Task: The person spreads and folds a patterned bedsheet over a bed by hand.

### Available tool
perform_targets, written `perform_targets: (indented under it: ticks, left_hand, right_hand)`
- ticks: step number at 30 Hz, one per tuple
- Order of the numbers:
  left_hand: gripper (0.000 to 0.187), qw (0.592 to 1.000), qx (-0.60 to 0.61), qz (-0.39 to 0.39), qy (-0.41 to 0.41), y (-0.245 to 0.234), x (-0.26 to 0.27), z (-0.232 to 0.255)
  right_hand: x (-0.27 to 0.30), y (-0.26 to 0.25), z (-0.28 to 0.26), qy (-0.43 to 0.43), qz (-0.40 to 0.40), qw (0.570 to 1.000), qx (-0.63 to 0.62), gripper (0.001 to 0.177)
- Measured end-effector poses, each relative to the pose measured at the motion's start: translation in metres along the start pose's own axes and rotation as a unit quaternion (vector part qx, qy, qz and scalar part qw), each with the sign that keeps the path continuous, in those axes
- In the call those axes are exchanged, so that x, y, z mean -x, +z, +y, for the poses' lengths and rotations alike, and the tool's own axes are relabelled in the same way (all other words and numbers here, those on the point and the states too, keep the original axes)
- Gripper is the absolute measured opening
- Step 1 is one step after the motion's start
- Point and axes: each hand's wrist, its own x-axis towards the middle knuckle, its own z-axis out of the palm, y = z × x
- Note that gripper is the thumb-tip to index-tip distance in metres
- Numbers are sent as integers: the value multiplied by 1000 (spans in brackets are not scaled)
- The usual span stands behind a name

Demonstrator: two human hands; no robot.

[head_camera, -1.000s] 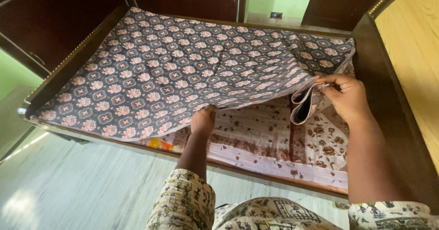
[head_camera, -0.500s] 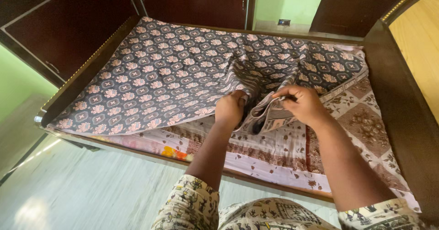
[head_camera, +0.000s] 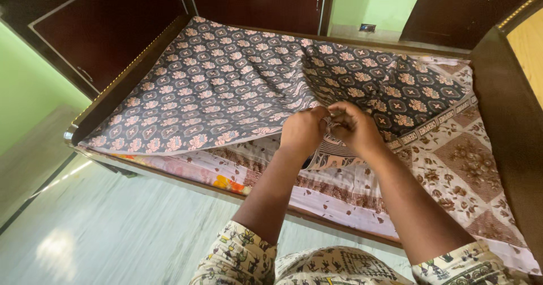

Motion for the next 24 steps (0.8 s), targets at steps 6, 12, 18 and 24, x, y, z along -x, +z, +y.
perform_targets:
  ticks: [6,12,18,24]
  left_hand:
    - [23,999,6,-28,-16,5,0,-9]
    - [34,995,58,-77,12,-7,4,-18]
    - [27,966,257,-4,39,-7,23,-62]
    - [18,986,164,22,-1,-2,53,-143]
  right_hand:
    - [-3,8,12,11,-10,1000,22,43]
    - [5,13,-15,54,38,978,197,36]
    - [2,17,-19,44,89,972,213,23]
    - [5,15,-28,77,143,967,197,22]
